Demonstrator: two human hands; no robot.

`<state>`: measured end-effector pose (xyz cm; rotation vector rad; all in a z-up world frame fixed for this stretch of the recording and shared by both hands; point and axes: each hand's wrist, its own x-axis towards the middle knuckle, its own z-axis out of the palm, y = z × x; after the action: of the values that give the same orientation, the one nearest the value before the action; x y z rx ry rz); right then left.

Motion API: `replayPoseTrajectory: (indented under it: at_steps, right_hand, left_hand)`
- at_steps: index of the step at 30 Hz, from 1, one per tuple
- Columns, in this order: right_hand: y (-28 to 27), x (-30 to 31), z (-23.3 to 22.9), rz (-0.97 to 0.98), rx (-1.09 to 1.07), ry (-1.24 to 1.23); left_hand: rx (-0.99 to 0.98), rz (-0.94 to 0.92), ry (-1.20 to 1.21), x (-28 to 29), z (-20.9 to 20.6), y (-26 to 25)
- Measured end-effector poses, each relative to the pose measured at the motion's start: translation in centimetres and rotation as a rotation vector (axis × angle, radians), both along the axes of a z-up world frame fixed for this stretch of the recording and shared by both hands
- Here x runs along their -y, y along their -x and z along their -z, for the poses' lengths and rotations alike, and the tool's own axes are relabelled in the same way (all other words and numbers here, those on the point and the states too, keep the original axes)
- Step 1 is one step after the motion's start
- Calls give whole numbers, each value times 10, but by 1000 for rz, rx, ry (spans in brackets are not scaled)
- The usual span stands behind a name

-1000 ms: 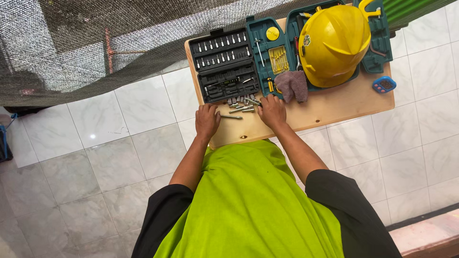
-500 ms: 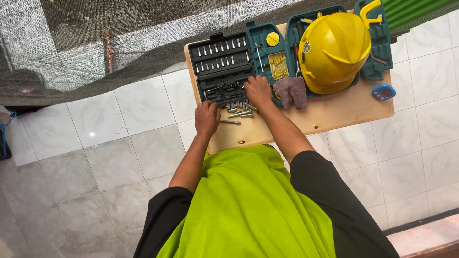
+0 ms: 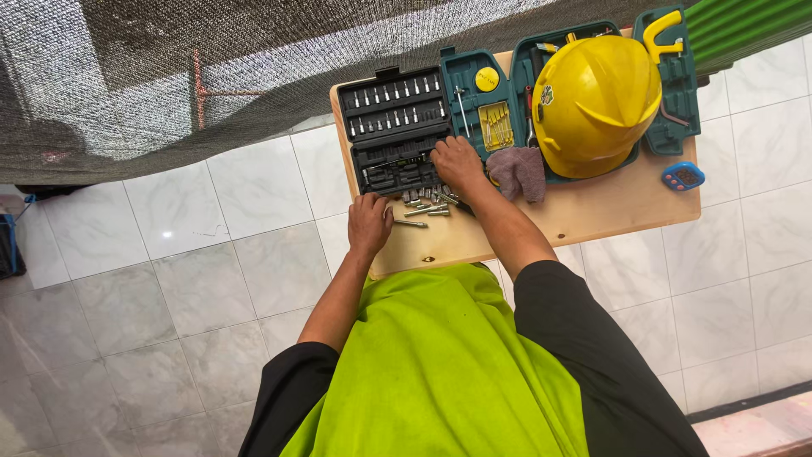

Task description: The person opens a tool kit and organizes various tools including screwdrivers and socket bits by placing them back into their designated slots in the case and a separate bit holder.

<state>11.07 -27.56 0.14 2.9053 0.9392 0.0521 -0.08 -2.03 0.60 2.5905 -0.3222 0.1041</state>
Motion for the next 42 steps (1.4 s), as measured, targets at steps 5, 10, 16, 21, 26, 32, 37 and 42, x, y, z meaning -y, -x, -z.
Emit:
replayPoseTrajectory:
  at_steps: [5,10,16,21,26,32,37,42]
  right_hand:
    - [8,-1,-4,82,-23,-214]
    - [33,-8,12,210,-224,-425]
    - [75,-6,8,305,-400,-506]
    - [90,-5,9,497,-473,-561]
    - [98,-8,21,548,-452,-678]
    - [101,-15,35,609,-643,-878]
    - [101,-18,43,592,-878,-1044]
    - [101,-18,42,534,-978,-1132]
  left_hand:
    - [-17,9,-5,1,0,3]
    - [-12,22,30,6,2,2]
    - [-4,49,62,9,5,2]
    - [9,84,61,9,7,6]
    - [-10,80,61,7,1,8]
    - [-136,53,175,7,-6,11]
    - [-365,46,447,11,10,4]
    - [-476,41,570,17,26,4]
